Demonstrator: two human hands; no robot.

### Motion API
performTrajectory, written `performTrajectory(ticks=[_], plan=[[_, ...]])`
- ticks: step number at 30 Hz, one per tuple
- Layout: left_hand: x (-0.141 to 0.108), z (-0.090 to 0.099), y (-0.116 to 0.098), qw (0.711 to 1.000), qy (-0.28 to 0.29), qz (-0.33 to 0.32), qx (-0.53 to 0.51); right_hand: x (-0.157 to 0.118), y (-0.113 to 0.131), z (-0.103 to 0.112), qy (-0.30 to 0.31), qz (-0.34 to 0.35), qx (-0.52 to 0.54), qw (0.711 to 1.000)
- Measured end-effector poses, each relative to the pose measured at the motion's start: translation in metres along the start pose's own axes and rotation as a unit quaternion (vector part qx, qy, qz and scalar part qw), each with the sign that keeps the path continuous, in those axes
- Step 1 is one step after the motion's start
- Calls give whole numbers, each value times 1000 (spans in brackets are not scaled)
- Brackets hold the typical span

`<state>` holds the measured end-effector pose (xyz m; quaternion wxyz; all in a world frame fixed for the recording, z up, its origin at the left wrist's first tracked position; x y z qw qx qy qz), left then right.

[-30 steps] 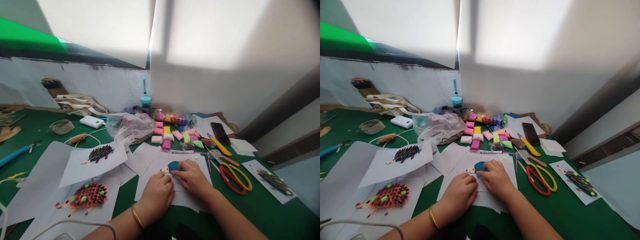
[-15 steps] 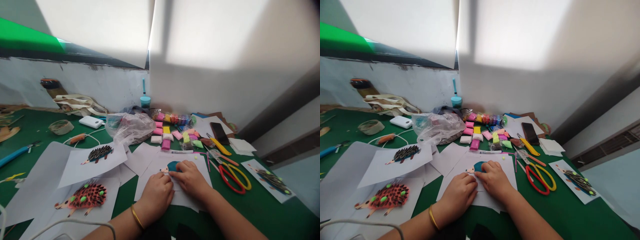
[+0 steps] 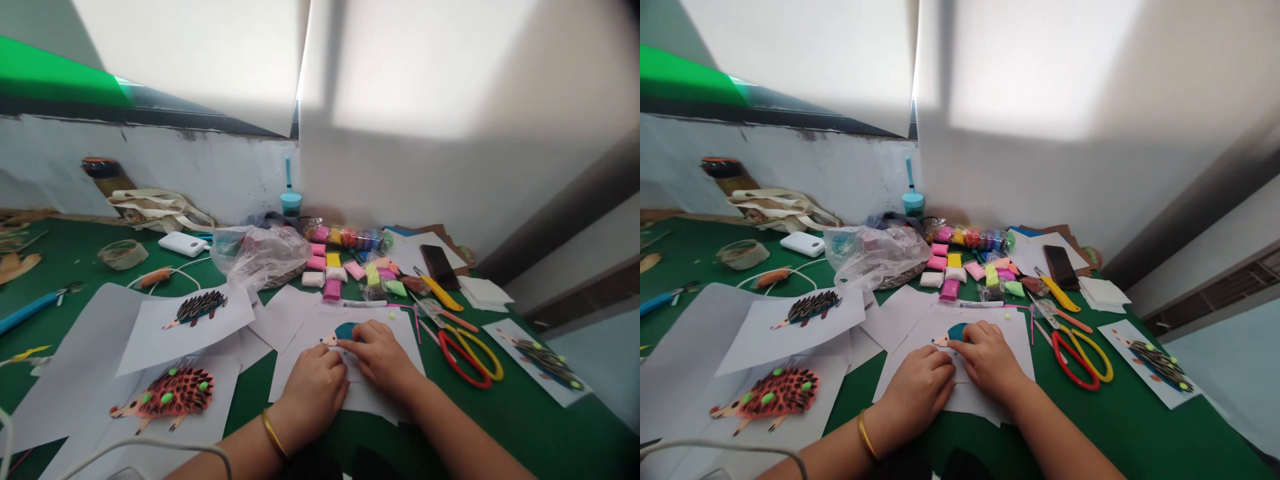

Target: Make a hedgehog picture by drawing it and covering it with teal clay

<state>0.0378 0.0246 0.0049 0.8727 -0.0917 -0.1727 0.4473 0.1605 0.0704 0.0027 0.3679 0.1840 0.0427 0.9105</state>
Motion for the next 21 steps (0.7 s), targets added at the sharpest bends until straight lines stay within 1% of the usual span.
performTrajectory(ticks=[3,8,14,21], plan=[[0,0,0,1000,2,2,0,0,-2,0,-6,-9,-1,1000],[0,0,1,1000,-1,4,-2,1,1,-3,10,-9,-1,1000],[0,1,0,1000,4,6,-3,1,-2,0,-1,-18,4,1000],[0,1,1,1000,-11,1,1,2,2,-3,16,-12,12,1000]])
Point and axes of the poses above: each hand's wrist, its own x-axis towards the middle knuckle, its own z-axis out of the back of the hand, y = z × x, the point moved 6 cm from there along x, towards the middle knuckle, and after that the axes turned 1 degree about z, right-handed, at the moved point
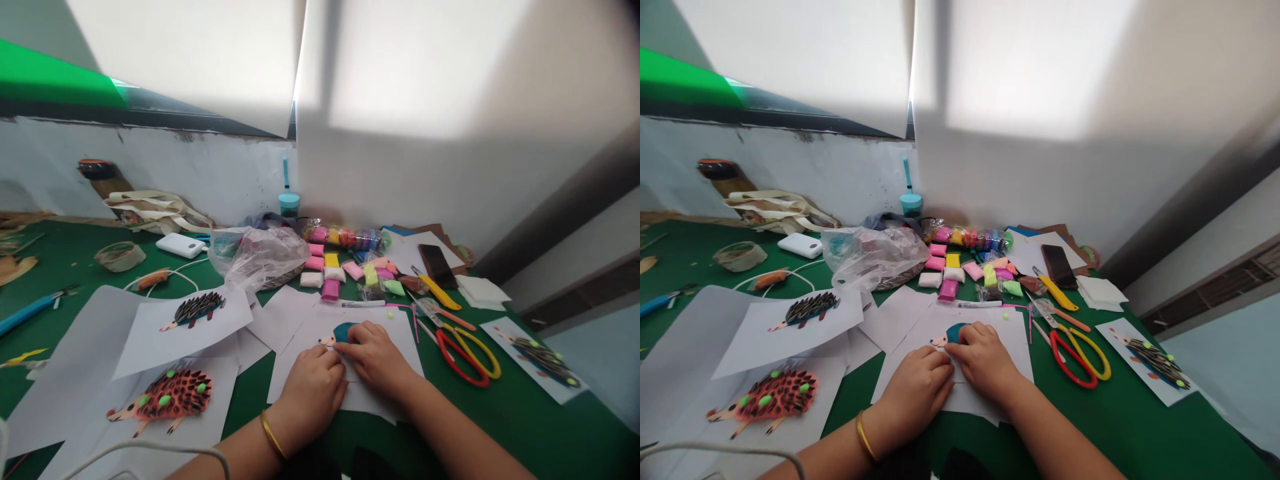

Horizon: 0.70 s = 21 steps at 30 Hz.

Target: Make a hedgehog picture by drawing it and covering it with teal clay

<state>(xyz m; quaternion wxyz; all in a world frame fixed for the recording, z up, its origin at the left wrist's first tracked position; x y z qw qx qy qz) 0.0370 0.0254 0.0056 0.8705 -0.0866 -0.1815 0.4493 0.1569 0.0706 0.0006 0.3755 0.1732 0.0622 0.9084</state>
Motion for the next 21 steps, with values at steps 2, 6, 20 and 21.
performTrajectory(ticks=[2,6,20,21], plan=[[0,0,0,1000,0,0,2,0,0,0,-3,-3,3,1000],[0,0,0,1000,-8,-4,1,-1,-1,1,2,-3,8,1000],[0,0,-1,1000,12,1,-4,-2,-12,8,-32,-15,34,999],[1,1,-1,1000,14,1,-4,-3,-16,9,-41,-28,39,998]])
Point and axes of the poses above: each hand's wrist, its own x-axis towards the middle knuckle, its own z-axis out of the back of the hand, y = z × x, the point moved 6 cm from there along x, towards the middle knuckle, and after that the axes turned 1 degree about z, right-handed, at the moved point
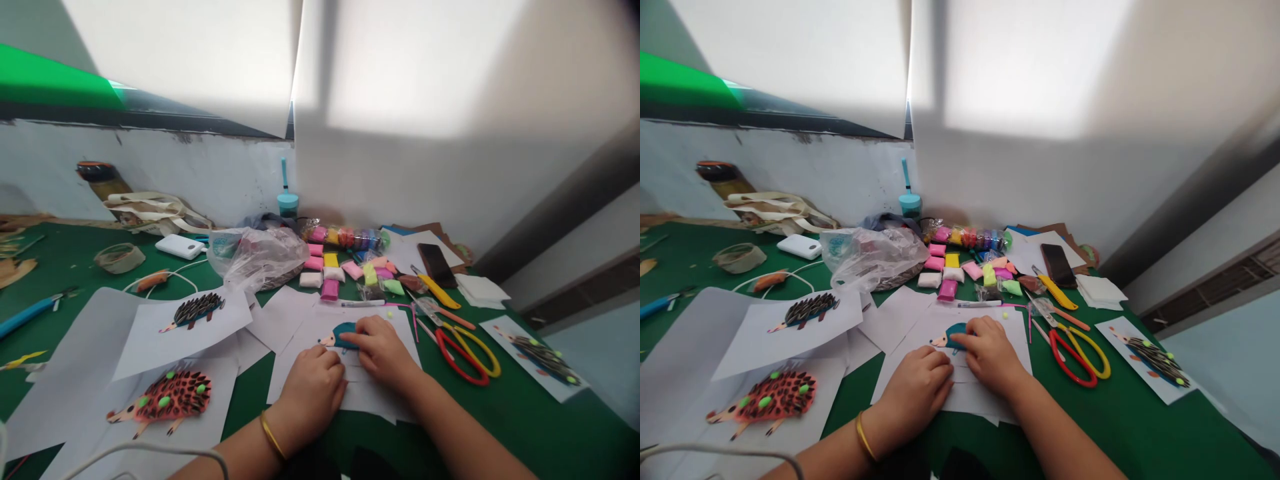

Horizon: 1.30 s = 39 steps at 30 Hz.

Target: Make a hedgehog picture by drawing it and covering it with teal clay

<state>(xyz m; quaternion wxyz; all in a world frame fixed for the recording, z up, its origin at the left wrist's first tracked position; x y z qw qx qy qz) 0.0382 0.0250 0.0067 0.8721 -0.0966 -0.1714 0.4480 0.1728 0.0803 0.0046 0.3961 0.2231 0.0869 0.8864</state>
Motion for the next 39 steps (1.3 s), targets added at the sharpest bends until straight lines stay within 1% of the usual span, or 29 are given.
performTrajectory(ticks=[3,6,13,21,26,28,30,33,36,39], plan=[[1,0,0,1000,1,-1,0,1,-15,4,-13,-44,10,999],[1,0,0,1000,2,-1,1,2,-19,2,-5,-69,12,998],[2,0,0,1000,-6,-5,8,4,-10,-4,-15,-91,-9,996],[1,-2,-1,1000,-2,-8,13,9,-19,-3,-25,-105,-12,994],[3,-2,0,1000,1,-6,22,13,-8,-6,-27,-114,-48,992],[2,-1,-1,1000,5,-7,29,14,-7,-7,-29,-117,-52,991],[2,-2,-4,999,14,-10,45,13,-12,-6,-31,-120,-40,992],[0,-3,-10,997,21,-14,74,7,-33,1,-48,-128,-4,991],[-2,-3,-14,996,10,-8,87,-2,-56,9,-69,-141,25,987],[-5,-3,-16,997,-9,-13,78,-7,-69,9,-59,-151,54,985]])
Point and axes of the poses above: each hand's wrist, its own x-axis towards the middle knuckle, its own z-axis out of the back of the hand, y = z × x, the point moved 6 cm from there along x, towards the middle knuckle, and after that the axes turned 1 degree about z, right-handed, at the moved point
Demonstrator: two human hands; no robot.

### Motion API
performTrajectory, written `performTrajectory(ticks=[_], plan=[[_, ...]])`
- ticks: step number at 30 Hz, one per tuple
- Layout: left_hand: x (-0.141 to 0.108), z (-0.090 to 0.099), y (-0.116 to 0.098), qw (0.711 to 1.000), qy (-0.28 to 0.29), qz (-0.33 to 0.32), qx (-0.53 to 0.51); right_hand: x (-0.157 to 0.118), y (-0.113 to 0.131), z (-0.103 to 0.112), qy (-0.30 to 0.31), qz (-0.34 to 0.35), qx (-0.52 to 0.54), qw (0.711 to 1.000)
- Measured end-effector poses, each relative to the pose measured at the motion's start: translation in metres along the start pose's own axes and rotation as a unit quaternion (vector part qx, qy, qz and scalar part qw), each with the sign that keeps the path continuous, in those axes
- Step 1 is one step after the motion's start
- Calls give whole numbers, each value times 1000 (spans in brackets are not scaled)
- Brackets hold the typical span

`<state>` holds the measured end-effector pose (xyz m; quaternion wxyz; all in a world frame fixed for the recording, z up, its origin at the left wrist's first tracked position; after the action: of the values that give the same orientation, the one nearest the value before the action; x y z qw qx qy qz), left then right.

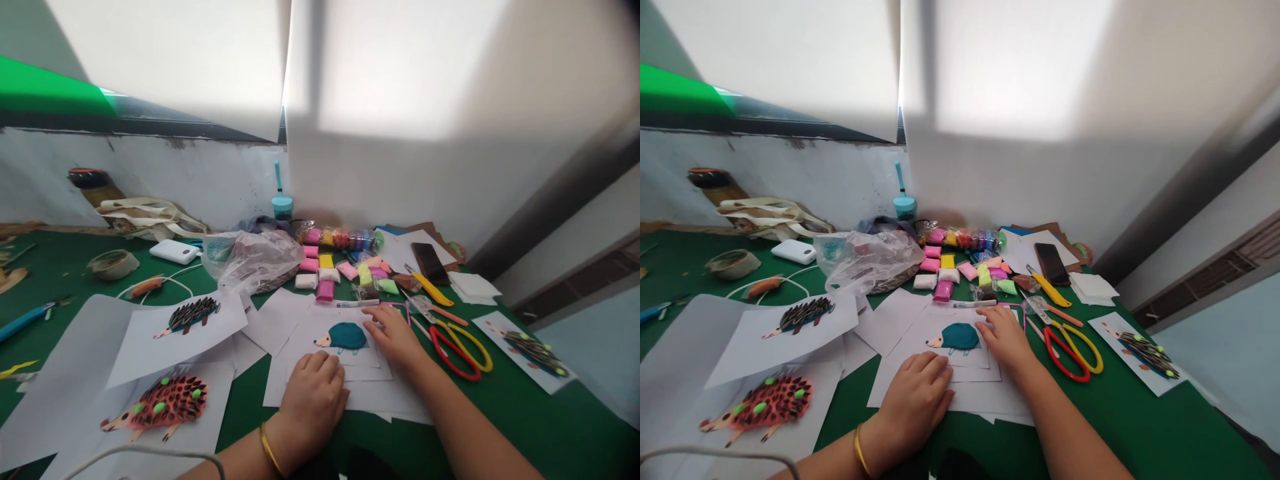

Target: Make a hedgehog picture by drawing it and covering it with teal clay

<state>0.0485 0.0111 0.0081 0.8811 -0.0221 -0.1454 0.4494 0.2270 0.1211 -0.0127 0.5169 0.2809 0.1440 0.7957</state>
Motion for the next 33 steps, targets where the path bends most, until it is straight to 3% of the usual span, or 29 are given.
performTrajectory(ticks=[3,7,12,18,29,33], plan=[[-3,-1,-4,998,-17,-56,-31,0,-3,-5,39,-19,28,999],[-7,-10,-9,990,20,-127,-60,-1,3,-7,73,-52,19,996],[-6,-17,-6,989,50,-108,-86,-4,24,-7,55,-21,-31,998],[-6,-16,-5,988,31,-89,-119,-5,50,-18,41,37,-85,995],[-4,-13,-6,986,44,-85,-134,-1,36,-14,38,16,-34,999],[-4,-13,-5,986,33,-81,-139,-3,43,-16,42,38,-62,996]])
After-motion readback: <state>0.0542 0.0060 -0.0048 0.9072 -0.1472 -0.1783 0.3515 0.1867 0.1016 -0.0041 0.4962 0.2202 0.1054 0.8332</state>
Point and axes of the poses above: each hand's wrist, its own x-axis towards the middle knuckle, its own z-axis out of the back of the hand, y = z × x, the point moved 6 cm from there along x, towards the middle knuckle, and after that the axes turned 1 degree about z, right-handed, at the moved point
